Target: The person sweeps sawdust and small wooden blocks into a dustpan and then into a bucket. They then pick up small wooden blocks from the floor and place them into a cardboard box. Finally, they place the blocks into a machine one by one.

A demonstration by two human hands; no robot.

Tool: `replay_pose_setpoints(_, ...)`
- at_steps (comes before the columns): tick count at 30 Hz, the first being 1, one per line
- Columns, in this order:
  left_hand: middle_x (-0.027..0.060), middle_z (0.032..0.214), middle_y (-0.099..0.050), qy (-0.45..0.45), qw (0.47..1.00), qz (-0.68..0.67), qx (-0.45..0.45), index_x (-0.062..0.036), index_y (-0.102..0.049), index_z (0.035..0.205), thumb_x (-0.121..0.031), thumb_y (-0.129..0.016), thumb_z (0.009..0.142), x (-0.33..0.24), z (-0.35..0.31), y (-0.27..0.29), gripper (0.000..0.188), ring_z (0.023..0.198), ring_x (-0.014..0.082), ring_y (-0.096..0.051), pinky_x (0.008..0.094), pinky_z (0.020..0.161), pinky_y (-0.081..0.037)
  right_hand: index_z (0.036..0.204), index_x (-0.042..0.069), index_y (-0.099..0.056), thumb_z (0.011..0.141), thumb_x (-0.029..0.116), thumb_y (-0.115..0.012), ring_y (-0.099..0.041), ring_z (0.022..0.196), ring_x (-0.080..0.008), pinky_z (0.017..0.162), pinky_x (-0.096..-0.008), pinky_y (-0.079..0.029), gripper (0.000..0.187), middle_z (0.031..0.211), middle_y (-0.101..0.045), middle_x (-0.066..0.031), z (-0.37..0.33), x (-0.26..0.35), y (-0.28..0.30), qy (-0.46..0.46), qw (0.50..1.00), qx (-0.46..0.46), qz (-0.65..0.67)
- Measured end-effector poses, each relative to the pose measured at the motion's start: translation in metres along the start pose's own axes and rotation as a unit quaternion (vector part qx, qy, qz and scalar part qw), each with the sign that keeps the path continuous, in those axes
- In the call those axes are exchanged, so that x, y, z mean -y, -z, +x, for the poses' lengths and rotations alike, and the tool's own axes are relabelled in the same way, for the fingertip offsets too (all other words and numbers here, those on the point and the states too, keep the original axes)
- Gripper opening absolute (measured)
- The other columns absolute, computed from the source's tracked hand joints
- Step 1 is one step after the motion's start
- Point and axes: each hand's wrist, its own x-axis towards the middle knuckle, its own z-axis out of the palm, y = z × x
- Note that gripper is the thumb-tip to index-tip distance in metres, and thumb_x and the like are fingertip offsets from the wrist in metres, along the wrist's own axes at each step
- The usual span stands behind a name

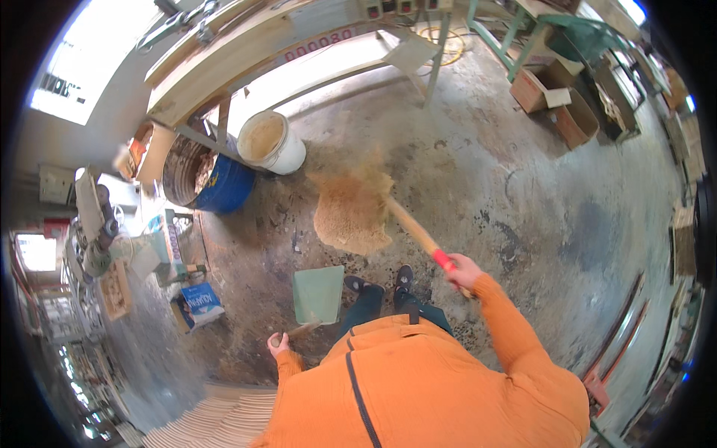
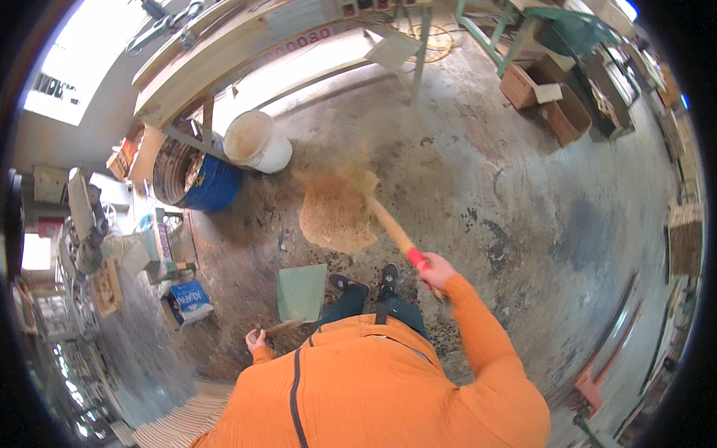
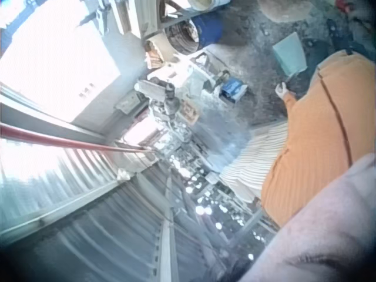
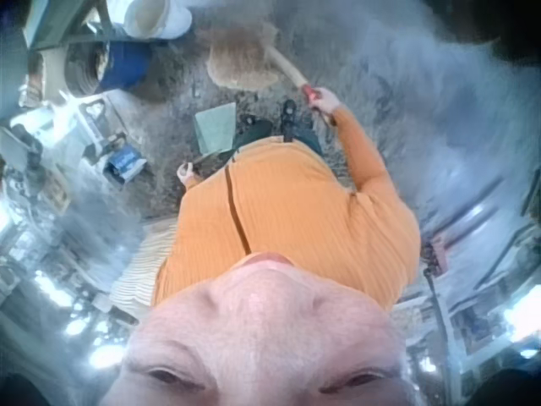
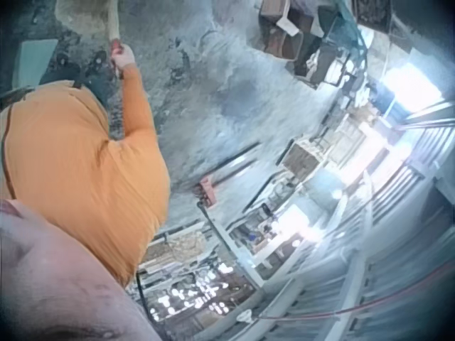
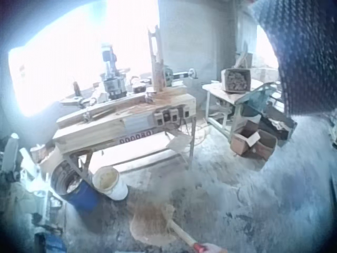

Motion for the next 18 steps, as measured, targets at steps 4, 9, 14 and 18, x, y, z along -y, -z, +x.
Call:
replay_pose_setpoints(4,0.0029,0.078,-0.052,0.039,0.998,-0.024,0.045,-0.0114,-0.053,0.095,-0.003,-0.072,0.068,0.002,0.013,-0.024,0.034,0.064,0.0141,-0.051,0.0269,0.054,-0.044,0.123,0.004,-0.04,0.065,0.003,-0.059,-0.055,0.047,-0.0165,0.043,-0.0295,-0.044,0.061,0.079,-0.058,-0.0116,-0.049,0.032,0.052,0.024,0.991,-0.081,-0.1)
replay_pose_setpoints(9,0.0039,0.077,-0.052,0.045,0.998,-0.013,0.046,-0.0117,-0.051,0.094,-0.005,-0.072,0.067,-0.02,0.034,-0.033,0.035,0.06,0.0143,-0.051,0.0268,0.049,-0.046,0.117,0.004,-0.046,0.065,0.003,-0.057,-0.059,0.048,-0.0207,0.044,-0.0322,-0.046,0.053,0.078,-0.06,-0.013,0.064,0.037,0.047,0.021,0.961,-0.216,-0.169)
replay_pose_setpoints(14,0.0025,0.073,-0.054,-0.026,0.988,0.069,0.132,-0.0119,-0.053,0.09,-0.009,-0.072,0.066,-0.049,0.066,-0.04,0.032,0.062,0.0125,-0.053,0.0272,0.051,-0.045,0.102,0.0,-0.052,0.065,0.003,-0.059,-0.057,0.045,-0.0206,0.044,-0.0326,-0.047,0.038,0.064,-0.058,-0.012,0.232,0.083,0.036,-0.015,0.968,-0.229,-0.106)
replay_pose_setpoints(18,0.0023,0.075,-0.057,-0.044,0.984,0.11,0.135,-0.0112,-0.055,0.088,-0.011,-0.073,0.064,-0.061,0.072,-0.024,0.03,0.067,0.0119,-0.054,0.0287,0.057,-0.046,0.105,0.001,-0.052,0.065,0.003,-0.059,-0.057,0.045,-0.0204,0.044,-0.0327,-0.047,0.041,0.066,-0.059,-0.0113,0.306,0.123,-0.04,0.009,0.983,-0.129,-0.134)
